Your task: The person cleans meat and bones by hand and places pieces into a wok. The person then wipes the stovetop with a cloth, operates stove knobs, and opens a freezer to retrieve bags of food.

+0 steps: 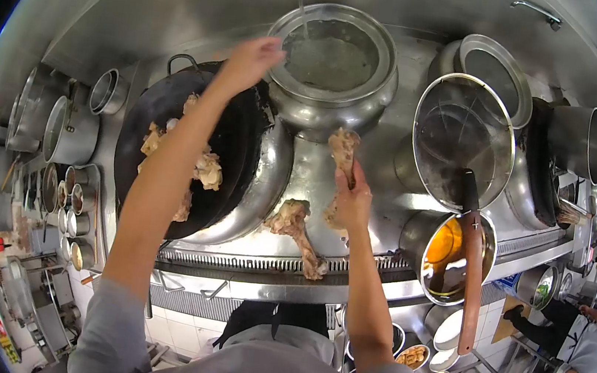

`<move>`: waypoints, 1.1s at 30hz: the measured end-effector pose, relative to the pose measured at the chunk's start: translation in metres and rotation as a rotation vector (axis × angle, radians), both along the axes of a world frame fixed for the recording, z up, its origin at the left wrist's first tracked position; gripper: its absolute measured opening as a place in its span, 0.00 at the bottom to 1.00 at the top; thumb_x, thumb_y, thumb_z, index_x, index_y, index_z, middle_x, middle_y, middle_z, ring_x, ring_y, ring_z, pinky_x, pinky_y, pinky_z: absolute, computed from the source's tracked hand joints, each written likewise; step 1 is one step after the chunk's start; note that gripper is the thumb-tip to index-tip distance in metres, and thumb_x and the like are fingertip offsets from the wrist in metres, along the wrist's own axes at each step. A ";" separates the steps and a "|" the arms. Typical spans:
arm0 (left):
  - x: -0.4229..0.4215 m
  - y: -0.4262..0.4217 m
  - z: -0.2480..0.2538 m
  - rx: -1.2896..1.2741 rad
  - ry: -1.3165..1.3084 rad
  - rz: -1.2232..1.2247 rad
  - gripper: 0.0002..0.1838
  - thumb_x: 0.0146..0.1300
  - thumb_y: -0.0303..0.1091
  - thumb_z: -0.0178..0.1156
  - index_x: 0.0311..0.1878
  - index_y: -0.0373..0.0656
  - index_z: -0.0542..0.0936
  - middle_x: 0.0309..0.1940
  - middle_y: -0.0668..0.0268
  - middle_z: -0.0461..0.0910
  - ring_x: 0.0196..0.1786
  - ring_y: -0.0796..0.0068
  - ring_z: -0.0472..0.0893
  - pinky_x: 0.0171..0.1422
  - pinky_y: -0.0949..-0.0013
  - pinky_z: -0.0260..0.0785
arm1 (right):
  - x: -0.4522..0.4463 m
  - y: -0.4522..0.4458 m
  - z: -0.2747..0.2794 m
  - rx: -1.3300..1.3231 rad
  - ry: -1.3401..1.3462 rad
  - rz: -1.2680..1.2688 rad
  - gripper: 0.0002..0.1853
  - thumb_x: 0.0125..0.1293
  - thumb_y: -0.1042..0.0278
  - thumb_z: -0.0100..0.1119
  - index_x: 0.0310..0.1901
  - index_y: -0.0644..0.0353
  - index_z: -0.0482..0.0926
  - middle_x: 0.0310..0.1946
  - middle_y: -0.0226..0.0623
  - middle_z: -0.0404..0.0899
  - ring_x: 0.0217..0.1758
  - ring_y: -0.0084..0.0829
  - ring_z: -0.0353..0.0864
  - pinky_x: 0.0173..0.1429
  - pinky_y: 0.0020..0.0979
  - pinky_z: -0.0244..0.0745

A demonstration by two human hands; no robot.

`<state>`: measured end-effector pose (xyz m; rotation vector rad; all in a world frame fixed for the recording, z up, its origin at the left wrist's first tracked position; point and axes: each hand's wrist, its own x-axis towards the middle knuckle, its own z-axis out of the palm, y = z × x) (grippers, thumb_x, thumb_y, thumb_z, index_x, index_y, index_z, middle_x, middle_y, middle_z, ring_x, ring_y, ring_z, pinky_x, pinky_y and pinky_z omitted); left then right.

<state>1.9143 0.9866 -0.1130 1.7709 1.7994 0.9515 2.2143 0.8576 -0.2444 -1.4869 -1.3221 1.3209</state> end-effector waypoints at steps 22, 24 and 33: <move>0.052 0.062 -0.066 -0.422 0.152 -0.081 0.19 0.60 0.45 0.64 0.41 0.36 0.85 0.35 0.57 0.85 0.41 0.63 0.83 0.48 0.64 0.72 | -0.024 0.056 0.018 -0.254 0.375 0.019 0.17 0.73 0.51 0.50 0.50 0.56 0.74 0.28 0.27 0.72 0.27 0.18 0.68 0.31 0.24 0.68; 0.079 0.033 -0.051 -0.517 -0.370 -0.292 0.18 0.60 0.44 0.64 0.41 0.37 0.85 0.35 0.59 0.86 0.40 0.69 0.83 0.48 0.66 0.72 | -0.023 0.063 0.029 -0.362 0.485 -0.040 0.17 0.73 0.50 0.49 0.49 0.54 0.74 0.28 0.27 0.73 0.27 0.20 0.70 0.32 0.25 0.69; 0.081 0.018 -0.039 -0.201 -0.073 -0.141 0.18 0.61 0.44 0.63 0.40 0.36 0.84 0.35 0.57 0.85 0.42 0.72 0.83 0.51 0.67 0.72 | -0.030 0.082 0.023 -0.261 0.460 0.049 0.12 0.67 0.59 0.62 0.43 0.57 0.75 0.24 0.27 0.71 0.28 0.22 0.72 0.31 0.24 0.67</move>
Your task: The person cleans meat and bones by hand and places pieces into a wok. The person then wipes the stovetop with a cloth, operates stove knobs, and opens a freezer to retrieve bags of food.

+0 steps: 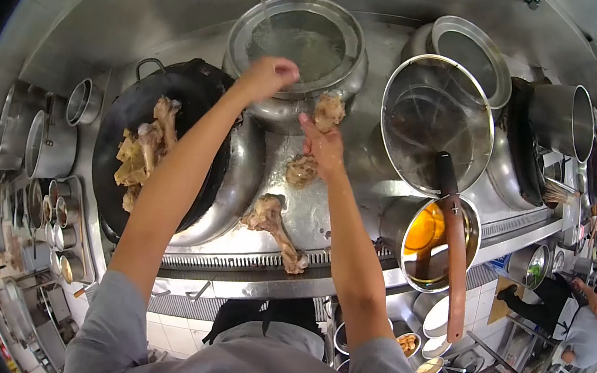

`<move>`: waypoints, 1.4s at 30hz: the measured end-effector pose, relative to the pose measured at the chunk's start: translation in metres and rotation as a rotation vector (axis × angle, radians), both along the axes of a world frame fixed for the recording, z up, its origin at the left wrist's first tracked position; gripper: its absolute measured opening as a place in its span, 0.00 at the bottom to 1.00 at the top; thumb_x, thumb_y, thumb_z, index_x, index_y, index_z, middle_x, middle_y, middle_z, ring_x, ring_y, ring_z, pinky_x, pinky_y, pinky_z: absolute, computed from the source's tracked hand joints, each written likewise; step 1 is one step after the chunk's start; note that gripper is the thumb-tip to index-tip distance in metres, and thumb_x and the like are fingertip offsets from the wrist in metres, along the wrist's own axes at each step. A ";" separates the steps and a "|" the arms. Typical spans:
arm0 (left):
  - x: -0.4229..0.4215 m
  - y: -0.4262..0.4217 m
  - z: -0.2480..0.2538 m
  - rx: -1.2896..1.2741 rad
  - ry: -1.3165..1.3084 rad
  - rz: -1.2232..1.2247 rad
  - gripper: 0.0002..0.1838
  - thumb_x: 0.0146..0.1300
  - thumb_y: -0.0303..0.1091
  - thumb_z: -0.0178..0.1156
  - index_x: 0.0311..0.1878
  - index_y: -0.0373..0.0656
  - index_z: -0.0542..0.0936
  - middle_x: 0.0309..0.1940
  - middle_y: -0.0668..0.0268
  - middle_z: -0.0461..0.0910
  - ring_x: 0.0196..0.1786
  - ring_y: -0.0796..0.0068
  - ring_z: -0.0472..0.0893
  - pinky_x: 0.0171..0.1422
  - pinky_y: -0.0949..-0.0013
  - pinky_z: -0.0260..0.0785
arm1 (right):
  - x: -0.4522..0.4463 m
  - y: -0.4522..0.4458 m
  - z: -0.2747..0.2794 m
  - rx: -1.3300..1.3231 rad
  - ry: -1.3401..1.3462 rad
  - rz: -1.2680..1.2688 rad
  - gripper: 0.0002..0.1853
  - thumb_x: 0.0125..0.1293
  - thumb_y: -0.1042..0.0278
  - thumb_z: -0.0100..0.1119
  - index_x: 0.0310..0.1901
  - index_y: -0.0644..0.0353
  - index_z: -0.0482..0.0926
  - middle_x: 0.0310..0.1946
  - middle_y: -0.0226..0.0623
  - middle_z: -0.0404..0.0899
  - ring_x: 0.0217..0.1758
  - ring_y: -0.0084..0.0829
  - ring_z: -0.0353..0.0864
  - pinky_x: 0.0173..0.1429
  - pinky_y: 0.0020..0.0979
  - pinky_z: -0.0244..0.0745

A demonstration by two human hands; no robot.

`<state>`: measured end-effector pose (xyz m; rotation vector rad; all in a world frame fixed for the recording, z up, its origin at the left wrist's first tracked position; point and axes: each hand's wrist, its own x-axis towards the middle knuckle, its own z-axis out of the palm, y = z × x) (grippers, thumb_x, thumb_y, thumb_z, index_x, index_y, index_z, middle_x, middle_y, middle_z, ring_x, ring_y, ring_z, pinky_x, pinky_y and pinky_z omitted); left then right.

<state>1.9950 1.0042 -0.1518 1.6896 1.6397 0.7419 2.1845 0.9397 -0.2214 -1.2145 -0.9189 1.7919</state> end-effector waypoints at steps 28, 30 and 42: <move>0.102 -0.158 -0.132 -0.118 -1.409 0.692 0.39 0.54 0.20 0.64 0.67 0.55 0.60 0.49 0.66 0.76 0.48 0.71 0.79 0.42 0.65 0.74 | 0.020 -0.107 -0.055 -0.386 0.273 -0.293 0.15 0.61 0.56 0.58 0.38 0.61 0.76 0.33 0.37 0.78 0.34 0.38 0.77 0.50 0.39 0.73; 0.096 -0.151 -0.132 -0.148 -1.195 0.602 0.41 0.56 0.23 0.66 0.71 0.56 0.59 0.49 0.66 0.76 0.46 0.71 0.80 0.42 0.67 0.76 | 0.029 -0.105 -0.048 -0.530 -0.048 -0.049 0.19 0.63 0.50 0.58 0.38 0.62 0.78 0.30 0.38 0.80 0.32 0.38 0.78 0.44 0.37 0.74; 0.080 -0.155 -0.149 -0.294 -1.545 0.521 0.29 0.65 0.56 0.57 0.60 0.45 0.70 0.45 0.65 0.78 0.46 0.69 0.80 0.48 0.58 0.77 | -0.046 0.176 0.030 0.906 -1.105 0.330 0.19 0.65 0.56 0.58 0.33 0.68 0.82 0.27 0.46 0.82 0.34 0.33 0.83 0.40 0.36 0.77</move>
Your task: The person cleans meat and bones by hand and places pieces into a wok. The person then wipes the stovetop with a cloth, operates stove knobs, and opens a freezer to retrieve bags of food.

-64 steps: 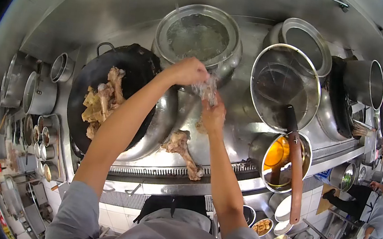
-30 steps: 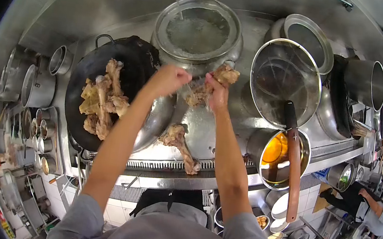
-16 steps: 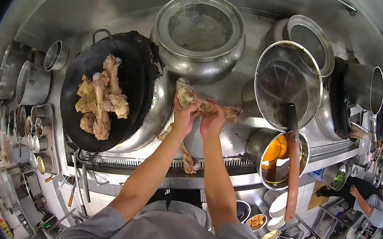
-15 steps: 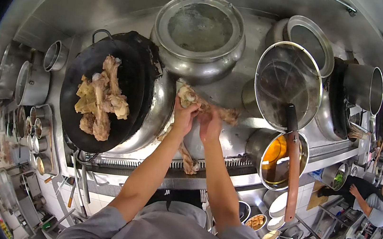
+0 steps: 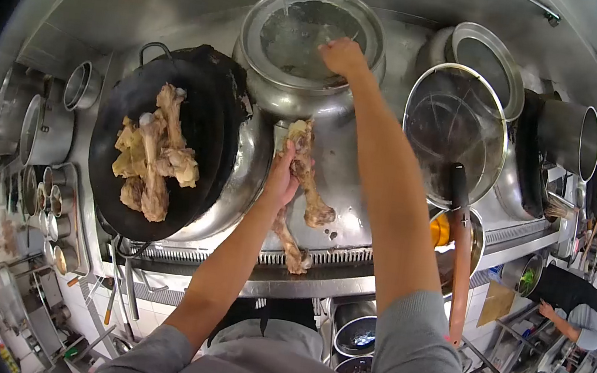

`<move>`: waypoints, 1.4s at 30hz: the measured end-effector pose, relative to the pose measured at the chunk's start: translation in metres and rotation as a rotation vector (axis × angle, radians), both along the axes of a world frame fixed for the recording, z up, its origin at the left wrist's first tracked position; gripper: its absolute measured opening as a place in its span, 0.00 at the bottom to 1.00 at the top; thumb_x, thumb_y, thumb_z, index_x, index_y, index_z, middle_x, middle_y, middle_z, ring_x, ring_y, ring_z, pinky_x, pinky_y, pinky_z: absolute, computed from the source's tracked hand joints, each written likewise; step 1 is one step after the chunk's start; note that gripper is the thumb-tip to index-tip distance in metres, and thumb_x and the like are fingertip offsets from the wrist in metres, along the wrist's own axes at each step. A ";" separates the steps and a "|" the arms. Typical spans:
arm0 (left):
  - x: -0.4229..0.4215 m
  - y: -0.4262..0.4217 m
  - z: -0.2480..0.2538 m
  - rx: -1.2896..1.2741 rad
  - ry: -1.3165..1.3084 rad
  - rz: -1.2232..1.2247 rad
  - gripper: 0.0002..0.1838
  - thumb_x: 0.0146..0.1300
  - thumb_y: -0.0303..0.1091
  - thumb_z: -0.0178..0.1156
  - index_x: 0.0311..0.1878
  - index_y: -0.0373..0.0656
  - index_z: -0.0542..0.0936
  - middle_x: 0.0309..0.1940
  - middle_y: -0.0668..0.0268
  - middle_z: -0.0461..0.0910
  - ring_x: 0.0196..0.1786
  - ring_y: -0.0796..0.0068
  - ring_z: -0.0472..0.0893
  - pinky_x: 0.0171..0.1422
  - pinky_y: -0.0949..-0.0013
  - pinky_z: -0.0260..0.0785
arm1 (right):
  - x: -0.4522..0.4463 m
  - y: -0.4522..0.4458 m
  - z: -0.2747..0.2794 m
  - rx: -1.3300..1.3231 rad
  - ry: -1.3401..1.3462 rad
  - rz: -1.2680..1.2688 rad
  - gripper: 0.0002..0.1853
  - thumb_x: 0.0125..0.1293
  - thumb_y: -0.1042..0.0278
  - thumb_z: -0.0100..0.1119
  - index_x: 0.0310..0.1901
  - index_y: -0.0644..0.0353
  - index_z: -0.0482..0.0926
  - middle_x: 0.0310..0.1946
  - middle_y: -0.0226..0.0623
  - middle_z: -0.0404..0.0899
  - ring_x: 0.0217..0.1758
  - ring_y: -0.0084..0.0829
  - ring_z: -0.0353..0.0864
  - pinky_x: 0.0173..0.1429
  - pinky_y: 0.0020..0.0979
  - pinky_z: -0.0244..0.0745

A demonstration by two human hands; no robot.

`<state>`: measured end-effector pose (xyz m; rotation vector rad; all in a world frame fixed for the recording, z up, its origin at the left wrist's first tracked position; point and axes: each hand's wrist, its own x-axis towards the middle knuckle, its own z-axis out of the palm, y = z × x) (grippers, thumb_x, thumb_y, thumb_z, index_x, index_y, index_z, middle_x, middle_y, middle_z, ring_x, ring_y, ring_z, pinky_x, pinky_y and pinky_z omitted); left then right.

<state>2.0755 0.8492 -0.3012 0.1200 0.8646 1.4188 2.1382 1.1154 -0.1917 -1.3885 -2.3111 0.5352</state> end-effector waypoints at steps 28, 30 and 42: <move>0.011 0.000 -0.005 0.026 0.301 -0.061 0.34 0.68 0.38 0.52 0.73 0.55 0.48 0.43 0.60 0.77 0.26 0.73 0.76 0.24 0.69 0.71 | 0.001 -0.013 0.054 -1.261 -0.027 0.585 0.18 0.61 0.56 0.60 0.37 0.67 0.84 0.35 0.45 0.84 0.35 0.34 0.85 0.38 0.35 0.80; 0.013 0.008 -0.006 0.034 0.361 -0.081 0.35 0.68 0.38 0.55 0.73 0.55 0.48 0.42 0.61 0.77 0.26 0.74 0.75 0.24 0.70 0.71 | 0.001 -0.040 0.060 -1.232 -0.152 0.610 0.15 0.60 0.58 0.61 0.35 0.65 0.84 0.33 0.44 0.84 0.34 0.35 0.85 0.36 0.34 0.79; 0.011 -0.009 0.008 0.004 0.375 -0.104 0.35 0.66 0.41 0.61 0.71 0.51 0.55 0.42 0.65 0.77 0.26 0.76 0.75 0.26 0.73 0.71 | 0.000 0.004 0.004 0.188 -0.081 0.119 0.18 0.62 0.55 0.54 0.33 0.62 0.84 0.33 0.47 0.84 0.36 0.48 0.84 0.43 0.43 0.78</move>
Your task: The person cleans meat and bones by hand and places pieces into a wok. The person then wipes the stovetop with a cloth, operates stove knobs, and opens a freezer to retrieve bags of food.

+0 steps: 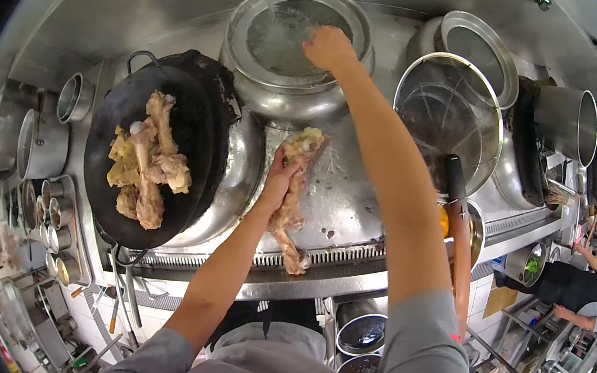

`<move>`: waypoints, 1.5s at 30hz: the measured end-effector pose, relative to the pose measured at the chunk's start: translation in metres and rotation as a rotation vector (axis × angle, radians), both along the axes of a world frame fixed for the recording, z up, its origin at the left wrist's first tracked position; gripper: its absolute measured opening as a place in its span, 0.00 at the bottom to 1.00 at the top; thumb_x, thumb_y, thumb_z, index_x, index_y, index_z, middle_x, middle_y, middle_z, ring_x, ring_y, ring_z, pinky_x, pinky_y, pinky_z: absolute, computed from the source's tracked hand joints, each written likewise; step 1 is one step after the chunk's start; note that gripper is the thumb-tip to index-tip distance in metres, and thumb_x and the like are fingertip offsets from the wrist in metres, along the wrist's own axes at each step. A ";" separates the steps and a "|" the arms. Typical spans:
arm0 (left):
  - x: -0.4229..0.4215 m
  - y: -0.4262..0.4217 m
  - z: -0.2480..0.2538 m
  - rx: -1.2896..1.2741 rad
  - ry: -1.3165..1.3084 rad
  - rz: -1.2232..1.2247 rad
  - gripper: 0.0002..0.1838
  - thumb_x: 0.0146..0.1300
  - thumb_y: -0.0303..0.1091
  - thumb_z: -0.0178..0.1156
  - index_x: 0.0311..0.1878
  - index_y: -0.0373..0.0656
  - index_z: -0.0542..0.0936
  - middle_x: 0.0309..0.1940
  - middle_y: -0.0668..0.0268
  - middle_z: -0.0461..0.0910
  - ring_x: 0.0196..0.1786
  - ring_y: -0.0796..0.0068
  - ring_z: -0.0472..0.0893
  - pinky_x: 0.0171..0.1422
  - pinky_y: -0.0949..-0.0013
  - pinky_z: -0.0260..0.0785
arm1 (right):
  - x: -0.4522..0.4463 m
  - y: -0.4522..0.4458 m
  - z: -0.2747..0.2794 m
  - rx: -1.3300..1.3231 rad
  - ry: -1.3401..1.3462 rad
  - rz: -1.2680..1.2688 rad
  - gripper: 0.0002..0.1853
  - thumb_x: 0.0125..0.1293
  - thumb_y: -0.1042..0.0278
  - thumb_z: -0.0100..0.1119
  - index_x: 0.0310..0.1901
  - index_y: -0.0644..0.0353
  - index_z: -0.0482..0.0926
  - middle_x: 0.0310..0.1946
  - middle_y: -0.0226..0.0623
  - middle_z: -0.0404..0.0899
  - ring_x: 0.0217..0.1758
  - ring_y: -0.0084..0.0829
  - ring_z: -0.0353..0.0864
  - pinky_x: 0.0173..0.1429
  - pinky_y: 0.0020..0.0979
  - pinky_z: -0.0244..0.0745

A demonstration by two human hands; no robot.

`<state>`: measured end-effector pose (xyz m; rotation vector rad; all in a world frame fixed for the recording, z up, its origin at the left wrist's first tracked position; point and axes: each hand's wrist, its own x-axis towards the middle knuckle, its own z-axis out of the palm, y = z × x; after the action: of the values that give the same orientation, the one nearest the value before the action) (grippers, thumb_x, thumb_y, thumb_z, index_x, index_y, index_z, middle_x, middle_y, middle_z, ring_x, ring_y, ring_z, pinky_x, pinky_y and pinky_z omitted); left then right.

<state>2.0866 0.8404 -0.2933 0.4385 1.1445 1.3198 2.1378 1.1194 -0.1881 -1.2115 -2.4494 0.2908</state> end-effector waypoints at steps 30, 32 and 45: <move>-0.008 0.010 -0.002 -0.160 -0.129 -0.102 0.19 0.70 0.47 0.55 0.55 0.46 0.68 0.33 0.66 0.77 0.22 0.78 0.73 0.23 0.74 0.67 | 0.007 -0.022 0.039 -1.455 0.229 0.212 0.18 0.61 0.54 0.59 0.34 0.65 0.84 0.28 0.40 0.84 0.31 0.28 0.85 0.38 0.33 0.80; -0.010 0.013 0.004 -0.130 -0.097 -0.139 0.19 0.71 0.47 0.54 0.56 0.45 0.69 0.35 0.64 0.77 0.23 0.78 0.74 0.25 0.75 0.68 | 0.010 -0.045 0.051 -1.472 -0.149 0.403 0.17 0.64 0.55 0.60 0.34 0.65 0.84 0.30 0.41 0.84 0.26 0.31 0.83 0.28 0.30 0.78; -0.008 0.002 0.019 0.174 -0.195 -0.013 0.32 0.68 0.29 0.56 0.74 0.48 0.59 0.57 0.62 0.75 0.52 0.75 0.76 0.53 0.69 0.75 | 0.075 -0.187 -0.030 -0.581 0.389 -0.289 0.23 0.57 0.56 0.68 0.46 0.67 0.78 0.44 0.50 0.81 0.45 0.39 0.83 0.50 0.38 0.76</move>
<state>2.0789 0.8423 -0.2741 0.4327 0.8673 1.4238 2.2131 0.9325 -0.2181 -1.5347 -1.8745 1.0916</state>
